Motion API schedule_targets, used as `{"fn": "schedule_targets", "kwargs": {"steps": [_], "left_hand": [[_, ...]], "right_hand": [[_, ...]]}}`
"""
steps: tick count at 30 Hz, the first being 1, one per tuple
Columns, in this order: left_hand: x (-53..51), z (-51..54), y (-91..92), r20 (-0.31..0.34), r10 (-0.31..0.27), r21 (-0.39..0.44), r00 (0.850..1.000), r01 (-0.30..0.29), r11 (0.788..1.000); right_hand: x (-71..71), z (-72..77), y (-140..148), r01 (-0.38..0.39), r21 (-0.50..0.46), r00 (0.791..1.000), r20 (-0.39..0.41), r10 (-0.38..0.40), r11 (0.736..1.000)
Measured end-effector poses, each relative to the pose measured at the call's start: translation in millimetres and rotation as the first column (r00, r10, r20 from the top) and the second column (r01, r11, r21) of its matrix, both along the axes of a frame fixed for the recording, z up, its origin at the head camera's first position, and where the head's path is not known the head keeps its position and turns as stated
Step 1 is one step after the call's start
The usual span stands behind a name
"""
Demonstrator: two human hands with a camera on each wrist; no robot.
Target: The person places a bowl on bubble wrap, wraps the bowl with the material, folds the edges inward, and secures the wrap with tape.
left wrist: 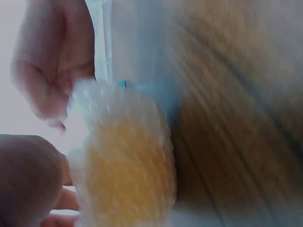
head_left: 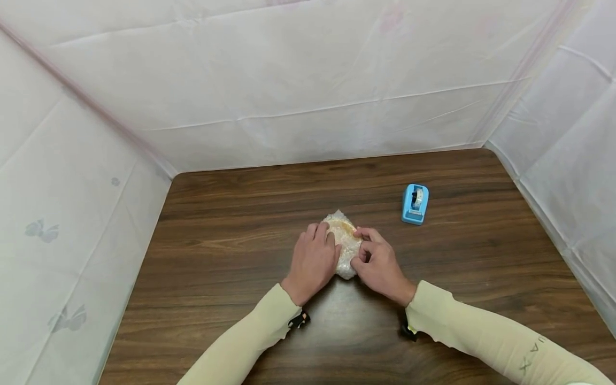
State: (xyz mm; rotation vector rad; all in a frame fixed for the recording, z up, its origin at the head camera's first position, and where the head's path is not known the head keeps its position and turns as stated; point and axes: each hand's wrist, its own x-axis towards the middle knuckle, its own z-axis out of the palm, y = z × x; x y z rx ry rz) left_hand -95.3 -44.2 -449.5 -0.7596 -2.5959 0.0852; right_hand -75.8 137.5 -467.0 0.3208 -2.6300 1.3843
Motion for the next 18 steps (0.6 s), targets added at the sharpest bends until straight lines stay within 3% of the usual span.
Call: {"fn": "schedule_targets", "kwargs": {"steps": [3,5,7,11,14,18], "left_hand": [[11.4,1.0,-0.7,0.05,-0.006,0.0,0.999,0.006,1.0],[17.9,0.6,-1.2,0.121,0.003,0.021,0.993,-0.006,1.0],[22.6,-0.6,-1.7,0.204,0.018,0.036,0.979,-0.026,0.999],[26.5,-5.8,-3.4,0.353,0.044,0.035,0.935,-0.06,0.998],[26.2,-10.6,-5.4,0.398,0.028,0.036,0.917,-0.046,0.998],[22.6,-15.3,-8.9,0.397,0.002,0.05,0.918,-0.023,0.998]], "right_hand": [[1.2,2.0,-1,0.008,0.013,1.0,0.011,-0.009,1.0],[2.3,2.9,-1,0.009,0.025,1.0,0.02,-0.009,1.0],[3.3,3.5,-1,0.007,0.037,0.999,0.031,-0.008,0.999],[4.1,4.2,0,-0.006,0.052,0.998,0.059,0.003,0.999],[3.8,4.9,1,-0.02,0.053,0.997,0.078,0.015,0.998],[3.1,6.1,4,-0.039,0.066,0.996,0.088,0.034,0.997]]}}
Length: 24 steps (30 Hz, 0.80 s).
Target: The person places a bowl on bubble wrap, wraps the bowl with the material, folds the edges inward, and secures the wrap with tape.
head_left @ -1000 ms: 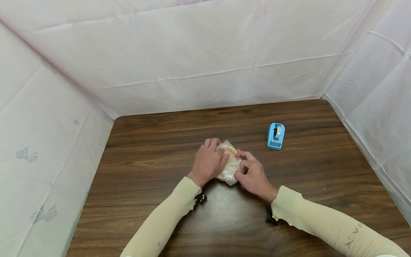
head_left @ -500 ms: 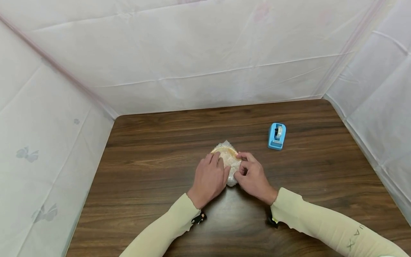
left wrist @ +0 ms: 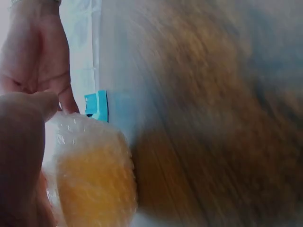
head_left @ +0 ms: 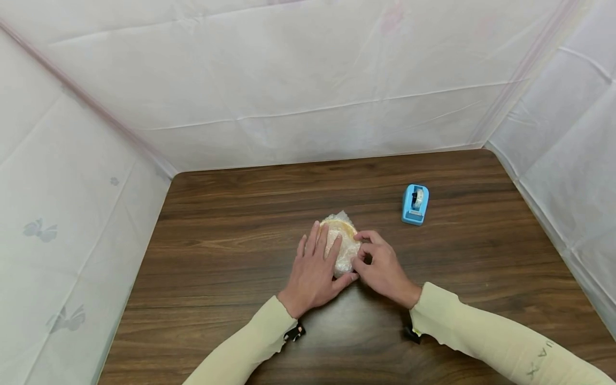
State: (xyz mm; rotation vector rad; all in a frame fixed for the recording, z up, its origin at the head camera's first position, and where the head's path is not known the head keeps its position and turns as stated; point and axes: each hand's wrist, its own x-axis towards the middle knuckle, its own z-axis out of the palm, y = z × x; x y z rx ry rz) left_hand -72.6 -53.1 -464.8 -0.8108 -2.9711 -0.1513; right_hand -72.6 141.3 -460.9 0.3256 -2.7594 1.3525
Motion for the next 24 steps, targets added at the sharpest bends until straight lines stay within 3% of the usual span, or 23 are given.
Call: {"fn": "schedule_targets", "kwargs": {"steps": [10,13,16,18,20,24], "left_hand": [[-4.7,-2.9,-4.8,0.01,-0.033,0.03,0.999,0.033,0.999],[-5.9,-3.0,-3.7,0.007,-0.034,0.032,0.999,0.033,0.999],[-7.2,-3.1,-3.9,0.0,-0.034,0.035,0.999,0.034,0.999],[-7.5,-3.1,-4.0,-0.002,-0.032,0.039,0.999,0.032,0.999],[-7.6,-3.3,-3.4,-0.001,-0.031,0.039,1.0,0.031,0.999],[-6.8,-3.9,-1.9,0.01,-0.033,0.03,0.999,0.032,0.999]], "right_hand": [[-9.4,8.8,26,-0.039,0.026,0.999,-0.034,0.04,0.999],[-24.0,12.6,47,0.019,0.091,0.998,-0.062,-0.013,0.996],[-44.4,16.2,72,0.155,0.135,0.987,-0.058,-0.148,0.979],[-58.1,19.1,90,0.244,0.145,0.969,-0.003,-0.246,0.959],[-69.4,21.4,106,0.305,0.159,0.941,0.1,-0.323,0.939],[-84.4,20.6,128,0.335,0.188,0.858,0.345,-0.381,0.923]]}}
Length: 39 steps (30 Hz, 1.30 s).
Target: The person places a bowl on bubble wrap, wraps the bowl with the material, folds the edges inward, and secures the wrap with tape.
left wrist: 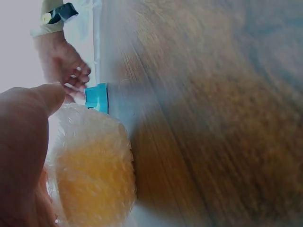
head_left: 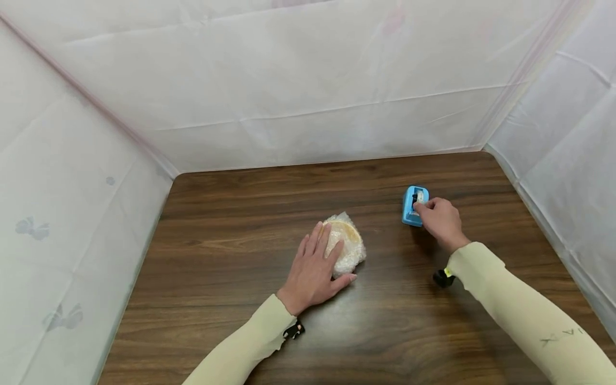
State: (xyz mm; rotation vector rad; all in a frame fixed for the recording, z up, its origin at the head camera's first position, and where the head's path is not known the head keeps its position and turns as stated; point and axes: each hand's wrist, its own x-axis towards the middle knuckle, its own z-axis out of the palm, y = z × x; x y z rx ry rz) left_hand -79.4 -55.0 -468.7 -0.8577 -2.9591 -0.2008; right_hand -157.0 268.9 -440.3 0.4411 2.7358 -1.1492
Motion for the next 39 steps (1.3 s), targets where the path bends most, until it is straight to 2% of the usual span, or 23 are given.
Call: {"fn": "schedule_targets", "kwargs": {"steps": [2,4,9,12,15,19,22,25,28,32,39], "left_hand": [[0.4,-0.1,0.8,0.006,-0.002,-0.003,1.0,0.002,1.0],[0.5,0.2,1.8,0.007,-0.003,-0.006,1.0,0.003,1.0],[-1.0,0.9,3.5,0.005,-0.004,-0.005,1.0,0.004,1.0],[-2.5,0.4,3.5,0.0,-0.002,-0.011,1.0,0.002,1.0],[-2.9,-0.4,3.9,-0.001,-0.005,-0.01,1.0,0.005,1.0],[-1.1,-1.0,4.2,0.006,-0.009,-0.007,1.0,0.009,1.0],[0.5,-1.2,4.7,0.011,-0.012,-0.006,1.0,0.012,1.0],[1.0,-0.8,4.7,0.012,-0.014,-0.008,1.0,0.014,1.0],[1.3,-0.4,4.7,0.001,-0.014,-0.013,1.0,0.014,1.0],[2.0,0.4,3.7,-0.006,-0.016,-0.013,1.0,0.016,1.0],[2.2,-0.1,3.1,-0.003,-0.01,-0.001,1.0,0.01,1.0]], "right_hand": [[-4.3,-1.8,6,0.033,-0.026,0.996,0.081,-0.031,0.999],[-7.6,-3.3,9,0.061,-0.043,0.991,0.124,-0.056,0.997],[-13.6,-3.8,11,0.118,-0.108,0.98,0.172,-0.098,0.987],[-16.2,-3.2,11,0.161,-0.182,0.971,0.205,-0.123,0.97],[-17.5,-3.2,10,0.206,-0.289,0.961,0.242,-0.137,0.935],[-16.6,-4.9,10,0.267,-0.457,0.948,0.284,-0.145,0.848],[-14.7,-5.7,9,0.315,-0.543,0.938,0.3,-0.17,0.779],[-13.3,-4.9,8,0.338,-0.583,0.934,0.303,-0.188,0.738],[-12.3,-3.3,8,0.34,-0.609,0.934,0.31,-0.18,0.717],[-11.4,-2.0,8,0.338,-0.628,0.934,0.314,-0.17,0.701],[-7.0,-1.1,5,0.349,-0.652,0.934,0.297,-0.197,0.673]]}}
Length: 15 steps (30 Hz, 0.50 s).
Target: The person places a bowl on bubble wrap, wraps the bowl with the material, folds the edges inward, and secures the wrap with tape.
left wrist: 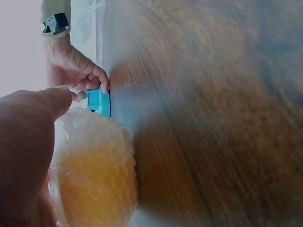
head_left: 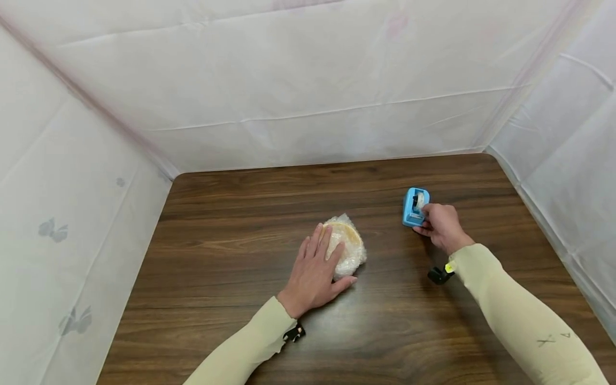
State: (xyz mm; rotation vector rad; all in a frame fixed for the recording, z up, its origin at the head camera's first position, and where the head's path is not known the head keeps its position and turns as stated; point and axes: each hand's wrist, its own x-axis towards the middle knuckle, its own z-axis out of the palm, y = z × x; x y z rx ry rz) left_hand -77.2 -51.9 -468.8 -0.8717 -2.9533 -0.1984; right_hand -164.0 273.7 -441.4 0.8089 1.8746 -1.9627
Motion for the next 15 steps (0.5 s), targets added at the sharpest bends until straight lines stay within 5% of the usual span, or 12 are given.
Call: {"fn": "schedule_targets", "kwargs": {"steps": [15], "left_hand": [[-0.3,0.4,0.1,0.0,0.004,-0.001,1.0,-0.004,1.0]], "right_hand": [[20.1,-10.0,-8,0.085,-0.051,0.983,-0.156,-0.092,0.995]]}}
